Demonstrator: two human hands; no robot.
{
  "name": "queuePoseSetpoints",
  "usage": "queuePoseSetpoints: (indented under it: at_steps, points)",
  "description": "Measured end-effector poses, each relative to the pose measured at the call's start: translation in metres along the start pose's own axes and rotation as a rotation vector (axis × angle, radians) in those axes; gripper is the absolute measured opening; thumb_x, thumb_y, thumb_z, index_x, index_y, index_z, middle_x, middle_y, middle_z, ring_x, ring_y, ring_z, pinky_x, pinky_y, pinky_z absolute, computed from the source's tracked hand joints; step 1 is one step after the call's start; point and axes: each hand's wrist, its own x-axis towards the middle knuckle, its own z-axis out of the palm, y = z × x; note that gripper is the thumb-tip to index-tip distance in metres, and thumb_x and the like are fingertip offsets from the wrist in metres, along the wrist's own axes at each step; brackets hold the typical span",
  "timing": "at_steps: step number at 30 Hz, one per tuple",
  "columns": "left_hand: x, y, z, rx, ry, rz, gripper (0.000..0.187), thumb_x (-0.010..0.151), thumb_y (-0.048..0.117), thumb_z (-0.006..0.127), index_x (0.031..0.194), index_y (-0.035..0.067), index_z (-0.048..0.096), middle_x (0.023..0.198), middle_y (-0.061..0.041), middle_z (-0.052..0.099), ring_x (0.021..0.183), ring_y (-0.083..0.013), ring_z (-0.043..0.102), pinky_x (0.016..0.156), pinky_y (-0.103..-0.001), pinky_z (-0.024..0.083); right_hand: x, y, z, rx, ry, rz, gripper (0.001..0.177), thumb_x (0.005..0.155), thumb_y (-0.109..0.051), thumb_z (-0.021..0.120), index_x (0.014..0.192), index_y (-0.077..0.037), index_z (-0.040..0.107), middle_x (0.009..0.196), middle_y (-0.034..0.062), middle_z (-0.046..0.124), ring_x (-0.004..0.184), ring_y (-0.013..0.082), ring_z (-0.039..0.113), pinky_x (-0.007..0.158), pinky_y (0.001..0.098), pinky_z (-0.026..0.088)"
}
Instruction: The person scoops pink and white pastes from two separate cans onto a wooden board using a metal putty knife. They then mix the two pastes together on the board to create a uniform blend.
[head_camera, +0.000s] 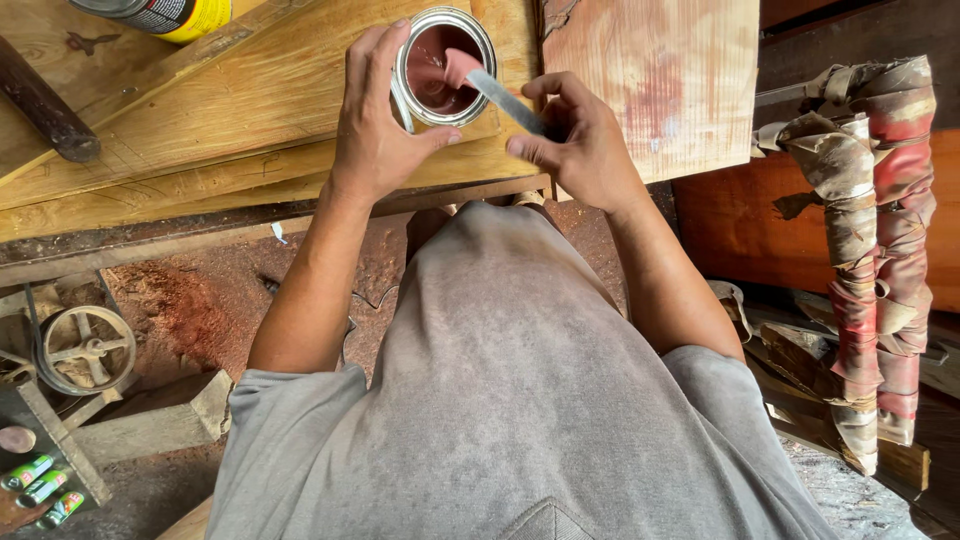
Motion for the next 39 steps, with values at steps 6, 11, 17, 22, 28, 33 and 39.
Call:
queuePoseSetpoints:
  at_steps: [6,11,17,22,28,33,39]
  points:
    - [0.005,0.004,0.005,0.045,-0.036,0.015,0.119,0.068,0.026,0.109,0.16,0.014,0.033,0.154,-0.016,0.039,0.145,-0.0358,0.048,0.122,-0.045,0.049,0.003,-0.012,-0.007,-0.237,-0.083,0.039,0.018,0.11,-0.019,0.072,0.105,-0.001,0.073,0.077,0.0042,0.068,0.07,0.0089,0.065,0.061,0.0257,0.053]
    - [0.006,0.007,0.008,0.056,-0.039,0.025,0.12,0.067,0.028,0.109,0.159,0.013,0.034,0.154,-0.017,0.038,0.144,-0.036,0.049,0.121,-0.045,0.051,0.001,-0.017,-0.011,-0.154,-0.104,-0.007,0.029,0.099,-0.021,0.074,0.121,-0.002,0.069,0.088,0.0047,0.073,0.066,0.0089,0.068,0.057,0.0249,0.056]
    - [0.005,0.005,0.008,0.065,-0.043,0.035,0.12,0.068,0.027,0.11,0.16,0.014,0.033,0.154,-0.015,0.039,0.145,-0.0348,0.049,0.121,-0.045,0.052,0.004,-0.019,-0.016,-0.299,-0.132,0.012,0.025,0.101,-0.024,0.071,0.11,-0.001,0.067,0.079,0.0074,0.072,0.066,0.0106,0.072,0.056,0.0272,0.059]
    - [0.006,0.004,0.011,0.124,-0.051,0.032,0.121,0.067,0.03,0.11,0.159,0.012,0.034,0.154,-0.016,0.039,0.143,-0.0357,0.049,0.12,-0.046,0.05,0.002,-0.019,-0.016,-0.204,-0.136,-0.054,0.022,0.103,-0.022,0.072,0.108,-0.002,0.067,0.081,0.0052,0.068,0.069,0.0118,0.07,0.056,0.0265,0.056]
    - [0.008,0.015,0.005,0.122,-0.057,0.036,0.119,0.067,0.026,0.109,0.16,0.014,0.036,0.156,-0.015,0.039,0.144,-0.0369,0.049,0.119,-0.047,0.051,0.0,-0.024,-0.015,-0.138,-0.07,-0.008,0.03,0.098,-0.018,0.079,0.12,-0.001,0.068,0.077,0.0022,0.064,0.067,0.0084,0.06,0.056,0.0266,0.049]
    - [0.01,0.018,0.007,0.12,-0.081,-0.001,0.119,0.068,0.026,0.109,0.16,0.013,0.035,0.155,-0.015,0.04,0.143,-0.0367,0.05,0.119,-0.046,0.05,0.002,-0.018,-0.018,-0.056,-0.097,-0.012,0.022,0.105,-0.017,0.07,0.123,-0.004,0.073,0.085,-0.001,0.07,0.067,0.0064,0.065,0.057,0.0267,0.054]
    - [0.013,0.013,0.014,0.165,-0.084,0.012,0.12,0.066,0.029,0.11,0.159,0.012,0.036,0.153,-0.018,0.039,0.143,-0.0391,0.049,0.12,-0.05,0.049,-0.01,-0.003,-0.019,0.175,-0.072,0.005,0.031,0.098,-0.012,0.081,0.123,-0.002,0.066,0.091,-0.0022,0.064,0.08,0.0064,0.06,0.066,0.0234,0.05]
